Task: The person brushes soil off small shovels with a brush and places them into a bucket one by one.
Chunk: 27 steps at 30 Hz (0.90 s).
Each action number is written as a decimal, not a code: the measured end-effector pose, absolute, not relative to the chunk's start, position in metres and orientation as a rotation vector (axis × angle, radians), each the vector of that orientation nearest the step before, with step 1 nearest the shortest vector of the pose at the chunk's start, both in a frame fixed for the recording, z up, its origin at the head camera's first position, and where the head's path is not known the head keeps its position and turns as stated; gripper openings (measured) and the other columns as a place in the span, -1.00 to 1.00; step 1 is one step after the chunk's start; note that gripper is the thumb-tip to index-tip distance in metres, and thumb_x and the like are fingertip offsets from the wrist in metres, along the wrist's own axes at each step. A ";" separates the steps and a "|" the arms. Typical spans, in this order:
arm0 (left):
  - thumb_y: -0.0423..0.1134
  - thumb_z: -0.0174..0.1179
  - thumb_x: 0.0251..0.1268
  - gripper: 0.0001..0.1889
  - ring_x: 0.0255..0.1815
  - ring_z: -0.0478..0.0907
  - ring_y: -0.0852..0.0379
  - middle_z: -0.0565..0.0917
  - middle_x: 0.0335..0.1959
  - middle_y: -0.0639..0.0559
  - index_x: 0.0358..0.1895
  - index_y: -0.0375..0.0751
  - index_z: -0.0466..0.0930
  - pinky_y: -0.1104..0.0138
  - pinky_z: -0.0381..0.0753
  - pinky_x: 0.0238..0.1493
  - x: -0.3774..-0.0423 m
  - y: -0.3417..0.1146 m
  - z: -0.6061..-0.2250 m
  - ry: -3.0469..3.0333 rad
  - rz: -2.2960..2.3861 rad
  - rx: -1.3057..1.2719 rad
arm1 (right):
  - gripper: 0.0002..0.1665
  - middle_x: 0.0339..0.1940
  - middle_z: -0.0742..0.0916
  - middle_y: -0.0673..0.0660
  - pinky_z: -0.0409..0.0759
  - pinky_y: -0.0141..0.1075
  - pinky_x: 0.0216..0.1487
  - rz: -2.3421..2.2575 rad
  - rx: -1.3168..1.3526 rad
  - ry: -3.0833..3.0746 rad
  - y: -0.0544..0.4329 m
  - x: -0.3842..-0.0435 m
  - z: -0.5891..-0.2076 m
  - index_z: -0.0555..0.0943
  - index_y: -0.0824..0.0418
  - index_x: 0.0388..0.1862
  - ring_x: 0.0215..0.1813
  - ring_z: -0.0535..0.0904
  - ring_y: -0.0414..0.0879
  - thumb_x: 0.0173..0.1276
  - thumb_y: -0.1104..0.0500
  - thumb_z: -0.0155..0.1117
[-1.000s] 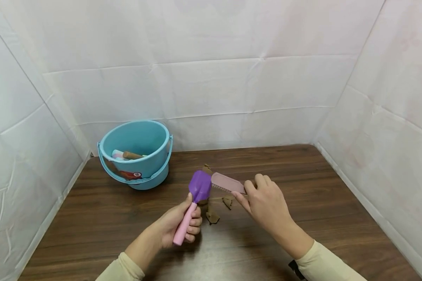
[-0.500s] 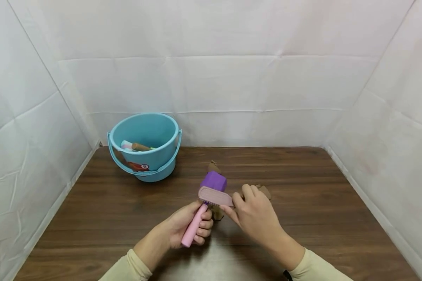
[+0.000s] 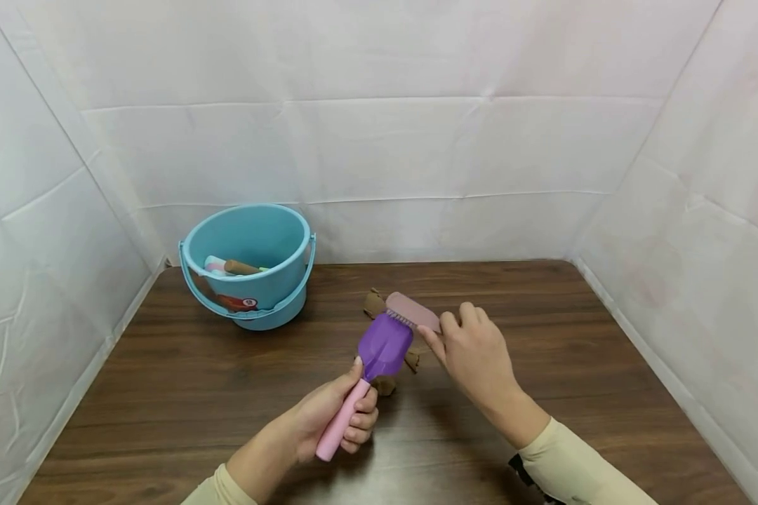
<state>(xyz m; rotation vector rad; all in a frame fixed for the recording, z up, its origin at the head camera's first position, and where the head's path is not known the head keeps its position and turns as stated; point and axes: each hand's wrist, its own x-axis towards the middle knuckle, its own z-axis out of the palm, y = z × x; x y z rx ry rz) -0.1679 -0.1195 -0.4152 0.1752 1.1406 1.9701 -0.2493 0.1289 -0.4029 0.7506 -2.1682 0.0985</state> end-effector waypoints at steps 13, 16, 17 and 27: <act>0.35 -0.46 0.58 -0.38 -0.64 0.18 0.32 0.23 -0.62 0.19 -0.52 -0.01 0.21 0.48 0.22 -0.57 -0.171 -0.114 -0.414 1.079 1.963 0.181 | -0.29 -0.51 0.33 0.05 0.26 -0.29 -0.57 0.162 0.914 -2.180 0.107 -0.213 -0.403 0.37 0.18 -0.52 -0.53 0.25 -0.09 0.61 -0.33 -0.21; 0.43 -0.47 0.52 -0.34 -0.65 0.19 0.31 0.23 -0.62 0.19 -0.52 -0.01 0.21 0.48 0.24 -0.57 -0.170 -0.116 -0.414 1.079 1.961 0.203 | -0.27 -0.51 0.35 0.09 0.34 -0.23 -0.59 0.140 0.840 -2.192 0.116 -0.228 -0.404 0.42 0.22 -0.51 -0.53 0.29 -0.04 0.61 -0.33 -0.19; 0.44 -0.46 0.50 -0.34 -0.65 0.19 0.31 0.23 -0.62 0.19 -0.52 -0.01 0.22 0.48 0.25 -0.58 -0.169 -0.116 -0.414 1.081 1.960 0.208 | -0.26 -0.51 0.36 0.10 0.37 -0.20 -0.60 0.126 0.806 -2.196 0.120 -0.233 -0.404 0.43 0.23 -0.51 -0.53 0.31 -0.01 0.61 -0.33 -0.19; 0.45 -0.46 0.50 -0.34 -0.64 0.18 0.32 0.23 -0.61 0.20 -0.51 -0.01 0.21 0.48 0.26 -0.56 -0.169 -0.120 -0.416 1.075 1.941 0.214 | -0.26 -0.56 0.39 0.13 0.32 -0.18 -0.66 0.013 0.715 -2.153 0.133 -0.235 -0.399 0.41 0.24 -0.56 -0.58 0.34 0.04 0.62 -0.30 -0.19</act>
